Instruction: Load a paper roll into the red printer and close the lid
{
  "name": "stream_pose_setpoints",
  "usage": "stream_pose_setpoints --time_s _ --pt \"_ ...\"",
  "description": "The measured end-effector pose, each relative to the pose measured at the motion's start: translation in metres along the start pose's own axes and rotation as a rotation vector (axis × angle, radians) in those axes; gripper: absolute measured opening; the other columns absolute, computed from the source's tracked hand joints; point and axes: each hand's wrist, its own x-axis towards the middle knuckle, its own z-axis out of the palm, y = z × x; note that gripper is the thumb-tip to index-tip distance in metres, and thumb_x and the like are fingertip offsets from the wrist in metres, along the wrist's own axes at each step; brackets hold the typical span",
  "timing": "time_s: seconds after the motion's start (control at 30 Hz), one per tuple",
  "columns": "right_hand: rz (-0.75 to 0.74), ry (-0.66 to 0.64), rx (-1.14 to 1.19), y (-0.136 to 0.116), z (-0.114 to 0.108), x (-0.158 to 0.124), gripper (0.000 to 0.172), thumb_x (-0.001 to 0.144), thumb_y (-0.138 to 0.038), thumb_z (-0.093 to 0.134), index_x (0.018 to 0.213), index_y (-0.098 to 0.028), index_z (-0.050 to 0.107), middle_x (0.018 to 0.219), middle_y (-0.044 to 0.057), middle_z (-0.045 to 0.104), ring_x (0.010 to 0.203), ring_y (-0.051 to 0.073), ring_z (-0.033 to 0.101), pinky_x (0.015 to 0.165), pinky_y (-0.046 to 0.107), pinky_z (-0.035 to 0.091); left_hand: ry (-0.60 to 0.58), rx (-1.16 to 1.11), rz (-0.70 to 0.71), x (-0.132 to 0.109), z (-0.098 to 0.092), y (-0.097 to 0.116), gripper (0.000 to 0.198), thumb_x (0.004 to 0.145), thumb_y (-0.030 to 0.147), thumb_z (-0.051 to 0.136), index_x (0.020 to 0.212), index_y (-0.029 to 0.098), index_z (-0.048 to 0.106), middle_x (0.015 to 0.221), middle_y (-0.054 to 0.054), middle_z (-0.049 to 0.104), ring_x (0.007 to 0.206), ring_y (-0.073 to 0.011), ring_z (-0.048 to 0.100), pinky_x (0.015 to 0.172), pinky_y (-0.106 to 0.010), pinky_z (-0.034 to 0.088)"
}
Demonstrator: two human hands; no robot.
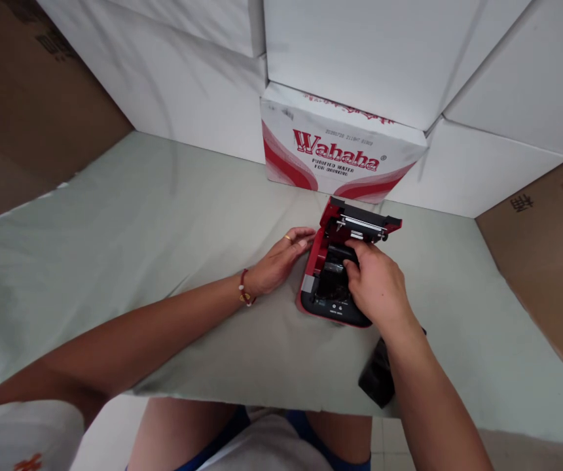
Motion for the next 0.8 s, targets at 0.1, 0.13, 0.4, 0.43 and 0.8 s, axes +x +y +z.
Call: stream_pose_setpoints --time_s 0.1,0.13,0.4,0.43,0.8 --pt "-0.023 0.033 0.101 0.006 0.004 0.000 0.048 0.099 -0.029 0.057 0.144 -0.023 0.070 0.111 0.011 0.081 0.092 0.028 0.074 0.084 0.042 0.054 -0.040 0.037 0.049 -0.004 0.002 0.004 0.067 0.096 0.065 0.073 0.147 0.027 0.051 0.165 -0.014 0.050 0.161 -0.0336 0.043 0.136 -0.059 0.031" --pt "-0.034 0.049 0.138 0.009 0.006 0.001 0.047 0.098 -0.030 0.058 0.143 -0.022 0.071 0.113 0.011 0.080 0.093 0.029 0.074 0.087 0.044 0.055 -0.064 0.068 0.073 -0.005 0.003 0.005 0.073 0.094 0.064 0.076 0.150 0.028 0.048 0.168 -0.015 0.045 0.163 -0.0342 0.041 0.137 -0.059 0.029" --pt "-0.116 0.146 0.607 0.022 0.010 -0.008 0.045 0.097 -0.051 0.069 0.134 -0.025 0.076 0.112 0.009 0.080 0.089 0.024 0.073 0.084 0.041 0.060 -0.120 0.157 0.085 -0.010 0.004 0.012 0.081 0.099 0.061 0.072 0.164 0.029 0.036 0.178 -0.016 0.032 0.168 -0.0355 0.033 0.140 -0.061 0.027" --pt "-0.101 0.106 0.695 0.026 0.007 -0.014 0.045 0.096 -0.053 0.072 0.132 -0.026 0.077 0.110 0.008 0.081 0.087 0.023 0.072 0.082 0.040 0.061 -0.120 0.145 0.080 -0.010 0.003 0.012 0.081 0.098 0.060 0.072 0.165 0.030 0.036 0.178 -0.016 0.031 0.168 -0.0356 0.033 0.140 -0.062 0.026" --pt "0.394 0.149 0.994 0.150 0.014 -0.104 0.049 0.075 -0.056 0.094 0.112 -0.026 0.084 0.098 0.008 0.083 0.075 0.019 0.072 0.061 0.027 0.059 -0.103 0.009 -0.028 -0.010 0.012 0.018 0.092 0.085 0.041 0.088 0.163 0.031 0.039 0.180 -0.012 0.031 0.170 -0.0345 0.027 0.141 -0.057 0.020"
